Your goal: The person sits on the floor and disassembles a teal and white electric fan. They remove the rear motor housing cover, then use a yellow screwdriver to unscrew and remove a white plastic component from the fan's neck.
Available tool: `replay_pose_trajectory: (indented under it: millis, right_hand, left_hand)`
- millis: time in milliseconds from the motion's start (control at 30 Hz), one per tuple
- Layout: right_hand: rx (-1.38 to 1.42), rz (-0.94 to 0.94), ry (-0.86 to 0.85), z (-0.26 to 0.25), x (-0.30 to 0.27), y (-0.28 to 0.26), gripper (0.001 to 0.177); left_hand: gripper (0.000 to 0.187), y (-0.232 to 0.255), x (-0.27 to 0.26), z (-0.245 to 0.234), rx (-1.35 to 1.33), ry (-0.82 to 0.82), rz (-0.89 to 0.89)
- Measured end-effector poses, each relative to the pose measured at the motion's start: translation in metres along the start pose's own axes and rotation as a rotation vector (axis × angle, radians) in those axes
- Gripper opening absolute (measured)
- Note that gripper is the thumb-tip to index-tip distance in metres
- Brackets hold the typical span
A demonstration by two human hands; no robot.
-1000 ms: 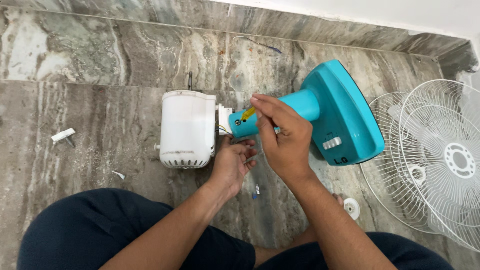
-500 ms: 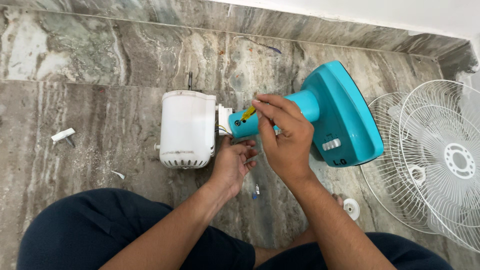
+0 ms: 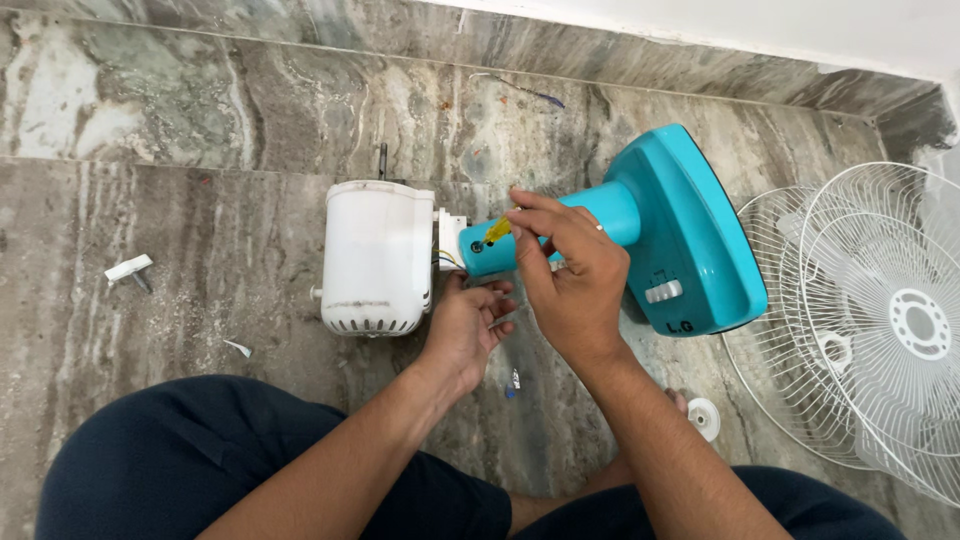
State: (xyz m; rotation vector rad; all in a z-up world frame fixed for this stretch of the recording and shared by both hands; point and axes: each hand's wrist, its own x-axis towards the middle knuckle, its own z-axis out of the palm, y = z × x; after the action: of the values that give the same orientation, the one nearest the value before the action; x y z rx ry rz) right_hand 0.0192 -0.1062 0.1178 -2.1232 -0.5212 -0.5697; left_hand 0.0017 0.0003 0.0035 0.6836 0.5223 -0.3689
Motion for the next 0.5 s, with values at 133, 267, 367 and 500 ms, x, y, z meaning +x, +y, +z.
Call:
replay_pose_trajectory:
  millis: [133, 267, 367, 500]
  right_hand:
    - [0.045, -0.009, 0.005, 0.0014, -0.0011, 0.0010, 0.011]
    - [0.043, -0.008, 0.004, 0.0004, -0.0013, 0.0010, 0.012]
    - [0.050, -0.014, 0.007, 0.0015, -0.0014, 0.0004, 0.012]
    - [0.045, -0.010, 0.008, 0.0015, -0.0019, 0.0006, 0.011]
  left_hand:
    - [0.050, -0.0009, 0.0018, -0.0018, 0.004, 0.003, -0.002]
    - [0.050, -0.0017, 0.0028, -0.0033, 0.000, 0.009, 0.004]
    - [0.050, -0.0025, 0.0039, -0.0040, -0.002, 0.007, 0.012]
    - [0.052, -0.0030, 0.0044, -0.0046, 0.005, 0.014, 0.010]
